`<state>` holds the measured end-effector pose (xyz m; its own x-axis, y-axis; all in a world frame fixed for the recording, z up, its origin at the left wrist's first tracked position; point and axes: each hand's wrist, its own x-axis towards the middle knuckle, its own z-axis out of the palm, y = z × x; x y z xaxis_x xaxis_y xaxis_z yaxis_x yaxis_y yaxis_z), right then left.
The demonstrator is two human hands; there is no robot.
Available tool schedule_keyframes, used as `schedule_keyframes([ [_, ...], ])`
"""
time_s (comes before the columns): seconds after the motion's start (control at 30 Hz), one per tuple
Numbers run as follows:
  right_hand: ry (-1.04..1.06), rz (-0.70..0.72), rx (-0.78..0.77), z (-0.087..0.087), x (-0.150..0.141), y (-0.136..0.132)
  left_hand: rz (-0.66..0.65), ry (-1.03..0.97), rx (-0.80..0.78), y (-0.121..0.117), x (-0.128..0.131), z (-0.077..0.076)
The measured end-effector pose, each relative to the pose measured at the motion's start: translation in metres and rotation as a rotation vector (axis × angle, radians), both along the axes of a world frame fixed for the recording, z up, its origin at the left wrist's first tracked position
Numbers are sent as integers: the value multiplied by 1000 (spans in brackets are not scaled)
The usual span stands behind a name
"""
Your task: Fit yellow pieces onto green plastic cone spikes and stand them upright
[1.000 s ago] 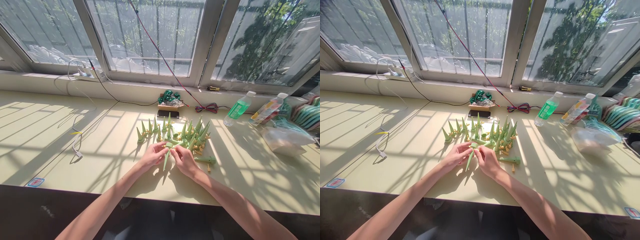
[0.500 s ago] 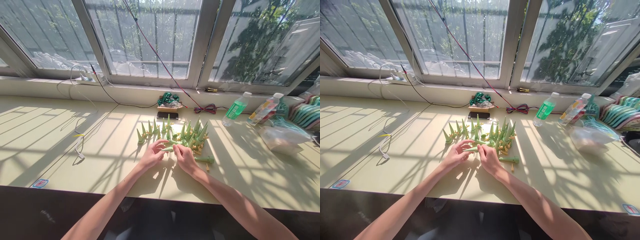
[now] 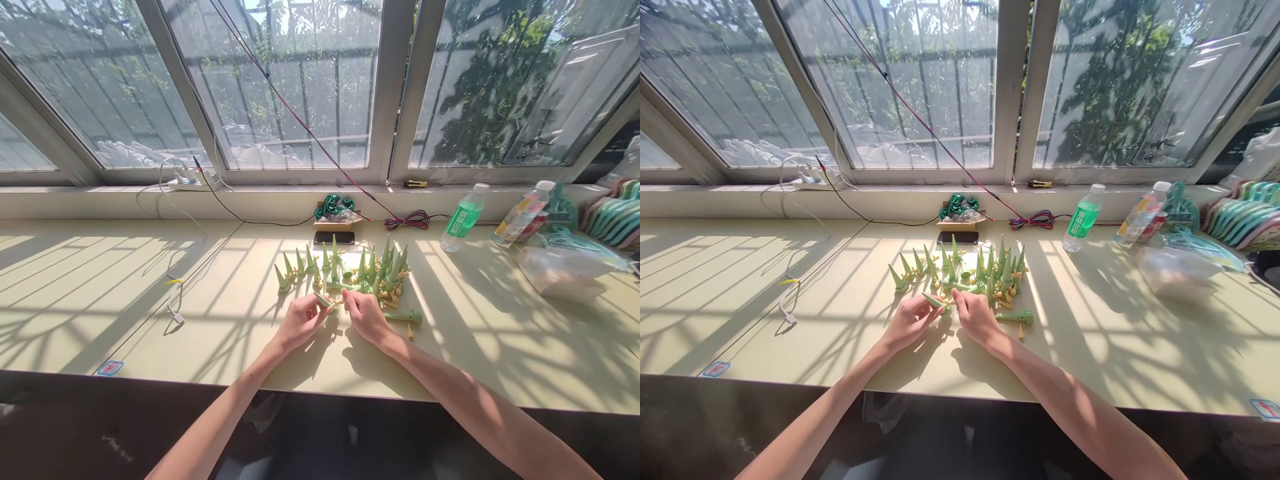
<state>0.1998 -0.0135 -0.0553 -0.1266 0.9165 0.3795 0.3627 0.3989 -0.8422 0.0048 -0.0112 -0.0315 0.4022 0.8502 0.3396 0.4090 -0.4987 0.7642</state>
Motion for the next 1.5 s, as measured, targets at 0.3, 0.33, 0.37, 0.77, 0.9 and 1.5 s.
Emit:
schedule_keyframes([
  [0.3,-23,-10,-3,5,1,-2,40,235,35,-5,7,5],
  [0.33,-25,-14,0,5,1,-2,38,249,47,-3,9,5],
  [0.37,-27,-18,5,5,1,-1,35,259,55,-2,10,4],
  [0.77,-12,-16,-5,3,2,-1,41,306,26,8,-26,23],
  [0.9,8,-3,-16,3,2,-2,170,425,54,14,-42,25],
  [1.5,0,-6,24,-2,2,0,155,521,96,23,-15,7],
])
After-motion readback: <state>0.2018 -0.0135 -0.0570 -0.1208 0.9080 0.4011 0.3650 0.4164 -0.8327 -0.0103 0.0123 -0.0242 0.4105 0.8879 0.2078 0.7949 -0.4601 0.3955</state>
